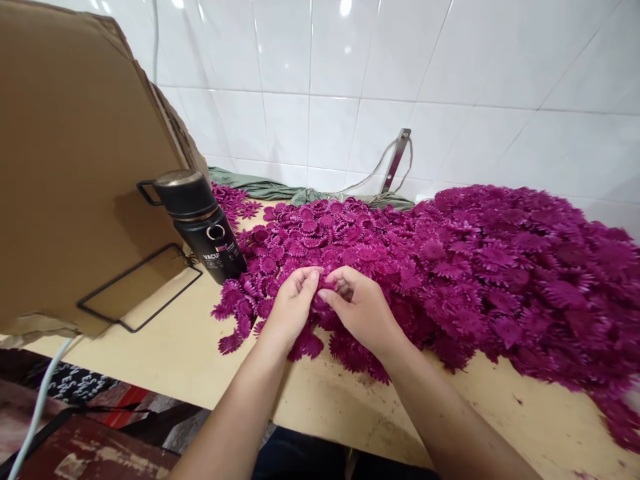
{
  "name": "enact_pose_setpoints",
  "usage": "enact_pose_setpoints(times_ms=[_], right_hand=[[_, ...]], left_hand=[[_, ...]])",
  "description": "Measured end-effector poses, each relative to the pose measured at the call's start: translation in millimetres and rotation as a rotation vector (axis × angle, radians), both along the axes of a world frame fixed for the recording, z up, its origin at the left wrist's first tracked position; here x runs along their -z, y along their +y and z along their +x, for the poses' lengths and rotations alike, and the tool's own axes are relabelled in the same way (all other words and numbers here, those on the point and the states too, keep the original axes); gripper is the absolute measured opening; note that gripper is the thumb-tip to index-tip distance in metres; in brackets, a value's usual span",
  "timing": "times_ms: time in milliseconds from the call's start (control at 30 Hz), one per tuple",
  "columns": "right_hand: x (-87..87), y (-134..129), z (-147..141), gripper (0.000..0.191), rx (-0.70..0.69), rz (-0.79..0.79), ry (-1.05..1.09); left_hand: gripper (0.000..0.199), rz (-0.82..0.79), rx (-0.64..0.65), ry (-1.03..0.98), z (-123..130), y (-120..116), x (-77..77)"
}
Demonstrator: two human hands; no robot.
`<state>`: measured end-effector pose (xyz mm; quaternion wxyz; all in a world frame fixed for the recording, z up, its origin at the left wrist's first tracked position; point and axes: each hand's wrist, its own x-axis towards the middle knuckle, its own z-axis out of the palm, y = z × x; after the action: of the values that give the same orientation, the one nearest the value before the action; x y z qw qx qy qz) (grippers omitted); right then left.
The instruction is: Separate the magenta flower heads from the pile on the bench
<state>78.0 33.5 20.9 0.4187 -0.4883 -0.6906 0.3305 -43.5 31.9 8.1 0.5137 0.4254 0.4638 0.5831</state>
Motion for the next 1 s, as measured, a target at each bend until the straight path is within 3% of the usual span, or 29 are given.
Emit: enact_pose_setpoints(times_ms=[167,433,567,633,733,800,1000], right_hand=[[0.1,0.8,1.0,0.006,0.157,0.127,-0.090],[-10.3,15.8,24.6,0.012,0.430,0.158,0.010],[-9.8,6.3,17.1,0.049,0.200,0.005,0.046],[-6.7,-0.4,8.1,0.046,0.066,-0.077,0.086],[-2.7,-4.4,0.3,0.024,-0.063,-0.172,0.172],[-1.9,-3.3,-0.1,0.019,-0.077,-0.234,0.259],[-3.6,-0.3,-0.4,0.031,-0.044,-0.380,0.549]], left_hand=[[0.045,-0.017,0.077,-0.012,1.2,-6.0,-0.6],[0.024,-0.053,-0.032,0.041,-1.5,-6.1,2.3],[0.023,-0.044,-0.006,0.005,0.8,-4.0,4.1],[0.023,-0.021,0.004,-0.021,3.3,-3.3,3.6],[0.022,-0.018,0.007,-0.028,5.6,-4.4,2.7],[0.020,-0.016,0.003,-0.018,6.6,-5.9,2.3],[0.011,0.045,-0.010,-0.037,10.8,-5.7,-2.8]])
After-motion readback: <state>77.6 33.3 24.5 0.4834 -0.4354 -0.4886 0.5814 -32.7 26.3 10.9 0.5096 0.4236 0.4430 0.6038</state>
